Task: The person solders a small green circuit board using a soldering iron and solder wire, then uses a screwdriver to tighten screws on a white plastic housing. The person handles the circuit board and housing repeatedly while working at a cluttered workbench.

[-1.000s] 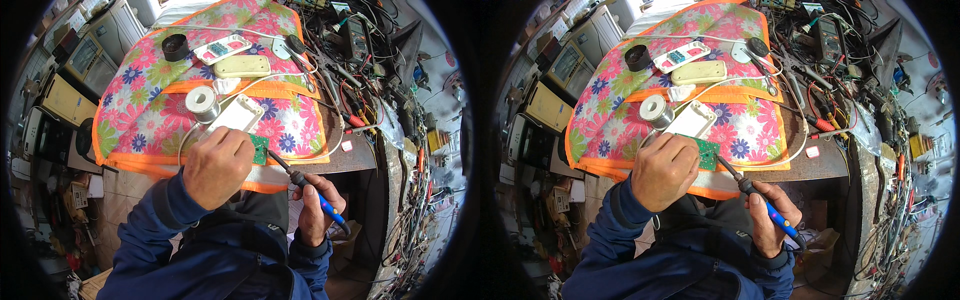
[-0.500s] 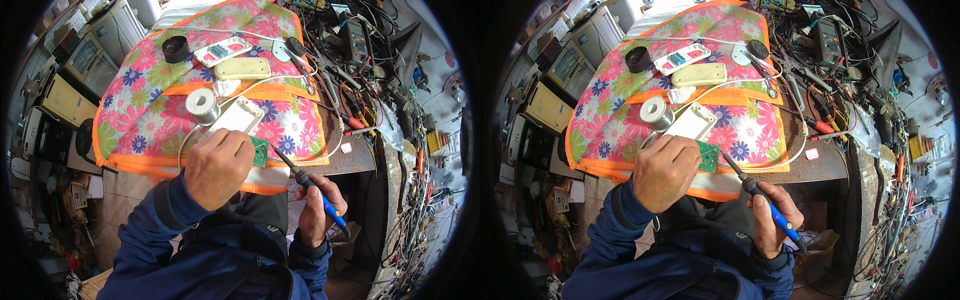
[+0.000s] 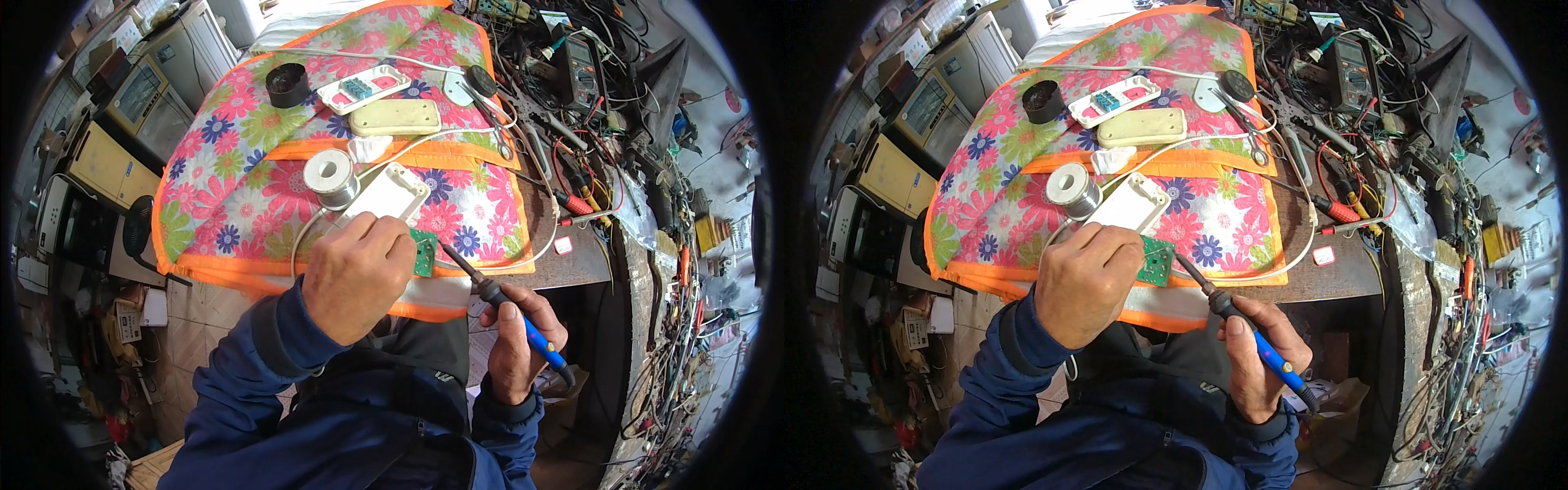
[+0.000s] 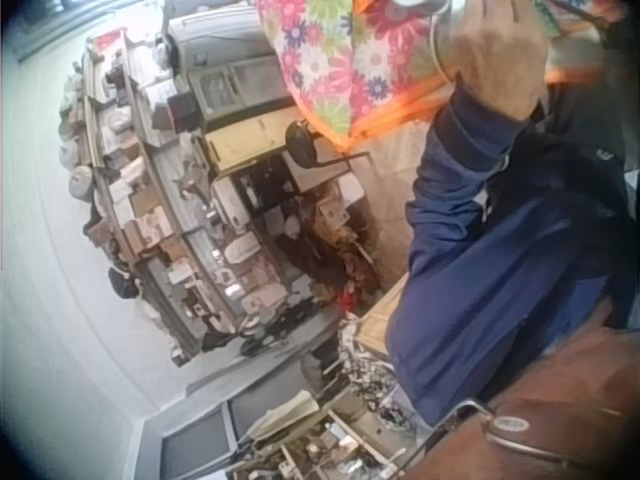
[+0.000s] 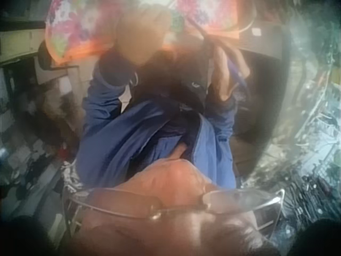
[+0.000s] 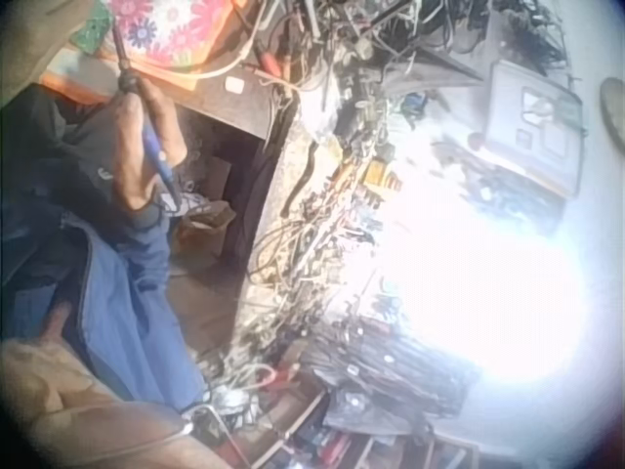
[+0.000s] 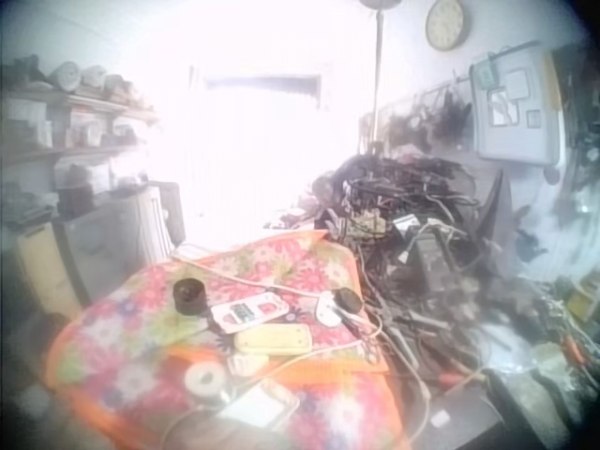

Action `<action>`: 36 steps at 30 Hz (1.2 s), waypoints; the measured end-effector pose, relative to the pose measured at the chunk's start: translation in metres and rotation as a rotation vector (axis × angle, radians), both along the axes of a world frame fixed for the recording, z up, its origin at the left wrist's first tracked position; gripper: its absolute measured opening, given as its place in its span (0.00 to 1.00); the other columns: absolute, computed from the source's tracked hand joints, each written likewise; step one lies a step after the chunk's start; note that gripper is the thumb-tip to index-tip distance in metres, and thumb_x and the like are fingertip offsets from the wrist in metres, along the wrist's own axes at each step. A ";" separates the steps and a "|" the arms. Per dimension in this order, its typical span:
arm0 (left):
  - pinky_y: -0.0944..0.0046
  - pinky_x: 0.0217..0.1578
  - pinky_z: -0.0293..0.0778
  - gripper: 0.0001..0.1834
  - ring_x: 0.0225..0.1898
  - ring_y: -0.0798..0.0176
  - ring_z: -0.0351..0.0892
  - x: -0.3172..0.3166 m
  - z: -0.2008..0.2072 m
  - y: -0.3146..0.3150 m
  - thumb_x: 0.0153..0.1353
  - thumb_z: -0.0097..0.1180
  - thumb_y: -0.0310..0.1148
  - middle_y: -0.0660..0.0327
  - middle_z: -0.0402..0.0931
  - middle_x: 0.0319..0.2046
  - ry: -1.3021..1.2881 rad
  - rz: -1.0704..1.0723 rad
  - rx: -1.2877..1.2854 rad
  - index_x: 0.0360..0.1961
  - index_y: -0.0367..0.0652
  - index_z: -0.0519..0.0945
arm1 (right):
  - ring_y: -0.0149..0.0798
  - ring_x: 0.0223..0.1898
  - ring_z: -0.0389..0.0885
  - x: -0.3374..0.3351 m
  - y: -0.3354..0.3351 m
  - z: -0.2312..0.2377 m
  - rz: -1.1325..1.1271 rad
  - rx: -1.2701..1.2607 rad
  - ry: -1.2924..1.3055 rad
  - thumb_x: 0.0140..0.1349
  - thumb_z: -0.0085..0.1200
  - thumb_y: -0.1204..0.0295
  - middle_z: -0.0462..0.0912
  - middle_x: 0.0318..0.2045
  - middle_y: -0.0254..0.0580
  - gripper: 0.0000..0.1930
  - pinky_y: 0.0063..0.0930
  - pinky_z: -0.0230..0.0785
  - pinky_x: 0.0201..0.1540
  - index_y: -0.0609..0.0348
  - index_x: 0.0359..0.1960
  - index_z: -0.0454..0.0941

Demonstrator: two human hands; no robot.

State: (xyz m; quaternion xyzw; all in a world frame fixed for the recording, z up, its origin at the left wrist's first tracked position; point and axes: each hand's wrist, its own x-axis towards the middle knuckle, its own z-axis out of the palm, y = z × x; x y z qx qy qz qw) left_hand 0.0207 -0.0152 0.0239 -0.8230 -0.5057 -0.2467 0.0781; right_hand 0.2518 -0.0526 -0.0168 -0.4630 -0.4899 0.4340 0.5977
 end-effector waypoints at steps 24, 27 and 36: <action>0.53 0.42 0.82 0.05 0.42 0.48 0.86 -0.029 -0.026 0.016 0.72 0.62 0.30 0.53 0.84 0.41 0.009 -0.234 0.281 0.44 0.41 0.86 | 0.23 0.22 0.76 0.346 -0.227 0.161 -1.414 0.325 -0.548 0.68 0.66 0.75 0.82 0.26 0.31 0.11 0.20 0.70 0.26 0.67 0.48 0.84; 0.53 0.41 0.81 0.09 0.40 0.50 0.86 -0.026 -0.020 0.008 0.73 0.63 0.35 0.53 0.85 0.39 -0.046 -0.135 0.191 0.44 0.41 0.87 | 0.24 0.21 0.78 0.425 -0.278 0.169 -1.569 0.217 -0.570 0.69 0.63 0.70 0.83 0.27 0.33 0.14 0.21 0.71 0.24 0.69 0.50 0.84; 0.49 0.38 0.79 0.08 0.35 0.48 0.84 -0.016 -0.026 0.017 0.70 0.65 0.35 0.54 0.84 0.34 -0.122 -0.206 0.289 0.39 0.42 0.86 | 0.31 0.20 0.84 0.576 -0.353 0.152 -1.858 -0.030 -0.600 0.65 0.66 0.63 0.85 0.23 0.36 0.12 0.30 0.77 0.24 0.62 0.37 0.86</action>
